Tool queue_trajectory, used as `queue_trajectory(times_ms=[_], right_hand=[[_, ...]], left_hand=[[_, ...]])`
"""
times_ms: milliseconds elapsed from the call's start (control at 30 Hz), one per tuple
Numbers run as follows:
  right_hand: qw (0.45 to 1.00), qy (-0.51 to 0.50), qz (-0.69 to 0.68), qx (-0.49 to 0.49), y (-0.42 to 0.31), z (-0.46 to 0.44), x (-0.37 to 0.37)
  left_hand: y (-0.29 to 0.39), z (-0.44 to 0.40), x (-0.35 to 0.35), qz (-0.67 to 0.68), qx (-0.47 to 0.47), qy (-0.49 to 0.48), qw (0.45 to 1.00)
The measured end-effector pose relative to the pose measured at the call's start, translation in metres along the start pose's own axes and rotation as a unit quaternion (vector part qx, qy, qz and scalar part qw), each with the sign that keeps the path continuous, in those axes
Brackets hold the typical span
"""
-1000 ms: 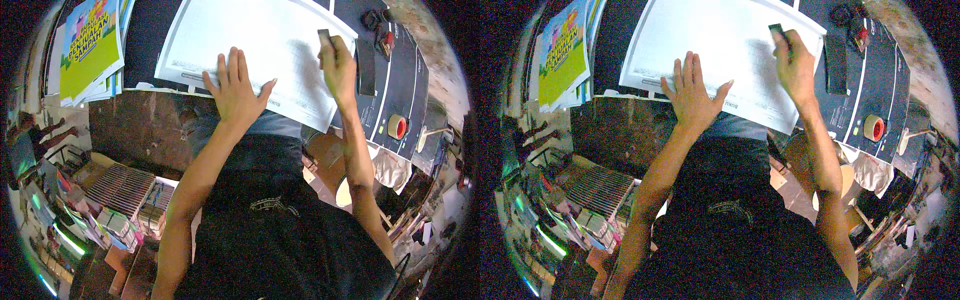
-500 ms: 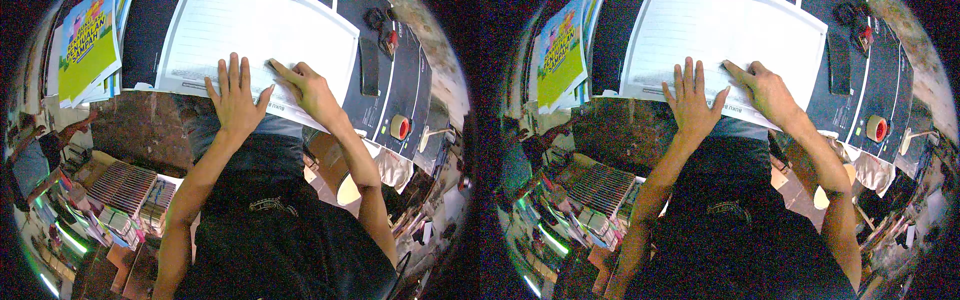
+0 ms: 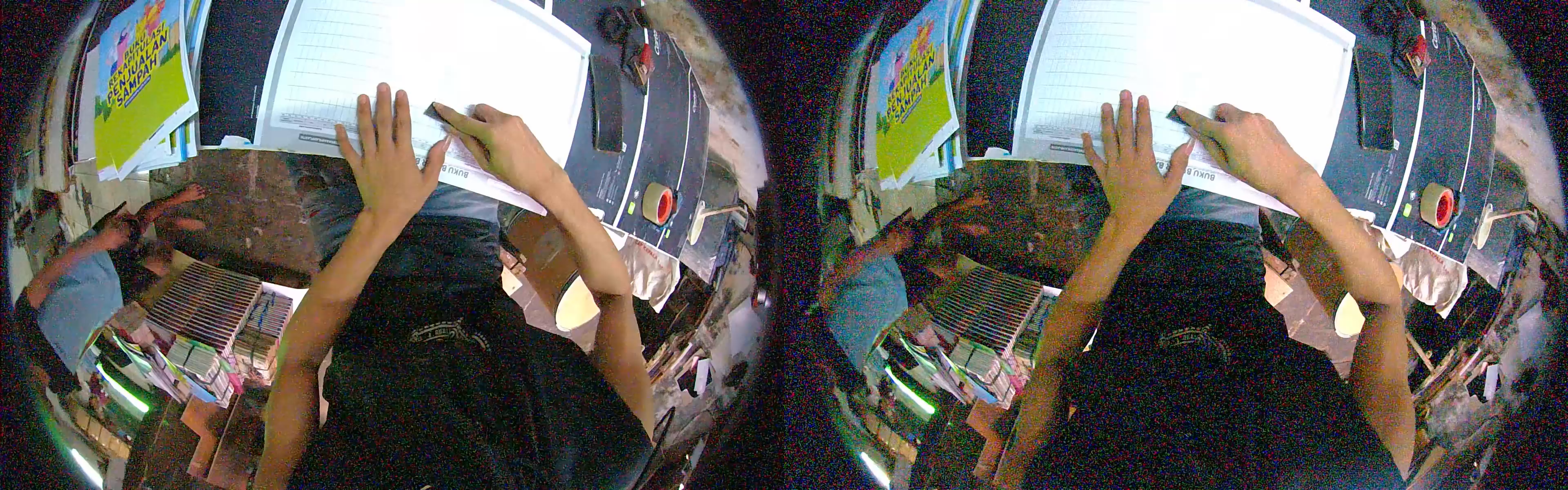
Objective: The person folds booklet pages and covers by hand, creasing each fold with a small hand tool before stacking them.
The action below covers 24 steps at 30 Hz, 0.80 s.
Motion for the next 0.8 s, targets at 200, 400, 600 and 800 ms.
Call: queue_trajectory(times_ms=[200,400,600,800], right_hand=[[0.999,0.031,0.007,0.002,0.0014,0.0023,-0.0014],[1.000,0.021,-0.001,-0.021,0.0047,0.0038,0.0051],[0.999,0.019,-0.019,-0.028,0.0039,0.0016,-0.0008],[0.999,0.016,-0.032,-0.041,0.0073,-0.0007,0.0000]], left_hand=[[0.0020,-0.0009,-0.0009,-0.008,-0.001,-0.011,1.000],[0.0015,-0.0004,0.0009,-0.005,-0.003,-0.011,1.000],[0.0059,-0.0023,-0.0030,-0.018,0.000,-0.010,1.000],[0.0055,-0.0028,-0.0027,-0.026,0.000,-0.010,1.000]])
Point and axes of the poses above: each hand's wrist, its own z-axis away from the middle knuckle, its own x-axis out of the palm, y = z × x, the point moved 9 cm from there along -z, towards the middle knuckle, and after that the axes turned 7 degrees about z, right-handed, at the moved point
